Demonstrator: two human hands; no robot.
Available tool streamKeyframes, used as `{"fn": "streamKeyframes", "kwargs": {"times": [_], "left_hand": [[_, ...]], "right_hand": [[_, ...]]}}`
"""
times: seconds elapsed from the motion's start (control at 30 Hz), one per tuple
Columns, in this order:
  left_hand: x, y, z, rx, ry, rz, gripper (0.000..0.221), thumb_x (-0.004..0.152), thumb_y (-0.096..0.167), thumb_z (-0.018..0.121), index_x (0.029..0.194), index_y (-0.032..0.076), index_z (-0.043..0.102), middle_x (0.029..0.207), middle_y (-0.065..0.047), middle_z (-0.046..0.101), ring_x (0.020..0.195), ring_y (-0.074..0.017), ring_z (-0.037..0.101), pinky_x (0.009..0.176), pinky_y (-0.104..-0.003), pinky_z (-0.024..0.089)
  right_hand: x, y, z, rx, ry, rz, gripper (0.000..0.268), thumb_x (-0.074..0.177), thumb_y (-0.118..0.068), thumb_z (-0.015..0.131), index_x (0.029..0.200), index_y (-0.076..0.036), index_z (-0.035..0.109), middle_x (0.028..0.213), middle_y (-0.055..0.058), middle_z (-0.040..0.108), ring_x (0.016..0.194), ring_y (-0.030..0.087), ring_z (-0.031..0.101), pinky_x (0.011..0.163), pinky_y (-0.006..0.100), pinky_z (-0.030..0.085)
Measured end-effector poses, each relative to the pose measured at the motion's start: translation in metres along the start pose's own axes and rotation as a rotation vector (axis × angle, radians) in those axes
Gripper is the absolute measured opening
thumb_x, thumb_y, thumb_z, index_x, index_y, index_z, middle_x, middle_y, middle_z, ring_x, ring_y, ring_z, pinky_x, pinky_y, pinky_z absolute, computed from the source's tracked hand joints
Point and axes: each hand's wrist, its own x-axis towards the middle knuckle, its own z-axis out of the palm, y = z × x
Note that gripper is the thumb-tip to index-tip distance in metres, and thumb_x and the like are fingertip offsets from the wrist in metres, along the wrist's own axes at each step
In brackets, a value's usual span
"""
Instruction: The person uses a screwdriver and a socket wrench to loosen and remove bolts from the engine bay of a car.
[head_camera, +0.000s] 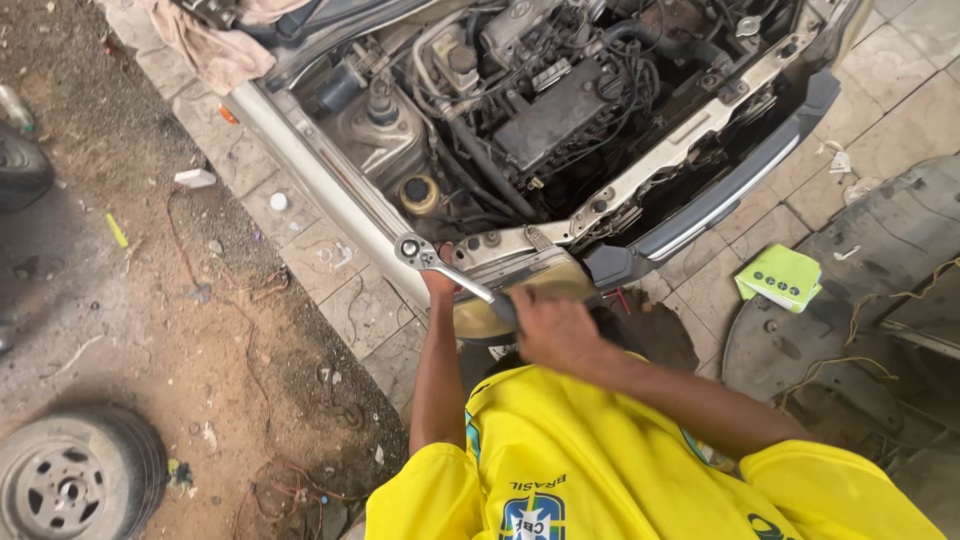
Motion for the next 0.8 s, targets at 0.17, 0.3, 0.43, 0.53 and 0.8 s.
{"fn": "streamKeyframes", "kwargs": {"times": [0.17, 0.3, 0.43, 0.53, 0.8], "left_hand": [[-0.011, -0.001, -0.008, -0.328, -0.080, -0.289, 0.014, 0.085, 0.013, 0.073, 0.094, 0.003, 0.068, 0.078, -0.003, 0.065, 0.063, -0.0151, 0.059, 0.056, -0.035, 0.046], [-0.003, 0.004, -0.006, -0.338, -0.116, -0.035, 0.014, 0.079, 0.008, 0.071, 0.090, 0.001, 0.069, 0.072, 0.000, 0.064, 0.058, -0.0109, 0.055, 0.053, -0.032, 0.045], [0.002, 0.012, -0.003, -0.283, -0.114, -0.186, 0.024, 0.083, 0.006, 0.070, 0.066, -0.003, 0.057, 0.056, -0.001, 0.049, 0.053, -0.0120, 0.045, 0.051, -0.035, 0.035], [0.005, 0.013, -0.004, -0.227, -0.092, -0.184, 0.021, 0.079, 0.007, 0.068, 0.063, -0.003, 0.058, 0.052, -0.001, 0.050, 0.052, -0.0118, 0.045, 0.051, -0.034, 0.036], [-0.001, 0.006, 0.005, -0.313, 0.010, -0.237, 0.019, 0.084, 0.009, 0.067, 0.070, -0.004, 0.065, 0.057, -0.006, 0.054, 0.054, -0.0145, 0.049, 0.054, -0.036, 0.040]], "right_hand": [[0.049, 0.058, -0.022, -0.314, 0.327, -0.157, 0.032, 0.079, -0.011, 0.073, 0.107, -0.006, 0.061, 0.091, 0.012, 0.068, 0.079, 0.031, 0.070, 0.069, 0.045, 0.056], [0.129, 0.088, -0.052, -0.412, 0.476, -0.179, 0.060, 0.064, -0.016, 0.087, 0.119, -0.003, 0.066, 0.112, 0.015, 0.064, 0.112, 0.033, 0.060, 0.108, 0.051, 0.035], [0.199, 0.096, -0.063, -0.404, 0.563, -0.195, 0.060, 0.063, -0.013, 0.089, 0.119, -0.006, 0.066, 0.118, 0.013, 0.065, 0.119, 0.029, 0.060, 0.114, 0.053, 0.031], [0.205, 0.097, -0.064, -0.383, 0.536, -0.214, 0.060, 0.063, -0.017, 0.091, 0.116, -0.005, 0.066, 0.118, 0.014, 0.065, 0.119, 0.030, 0.060, 0.112, 0.054, 0.031], [0.067, 0.076, -0.023, -0.309, 0.273, -0.163, 0.056, 0.076, -0.021, 0.077, 0.124, 0.000, 0.060, 0.081, 0.018, 0.072, 0.072, 0.035, 0.073, 0.059, 0.047, 0.059]]}}
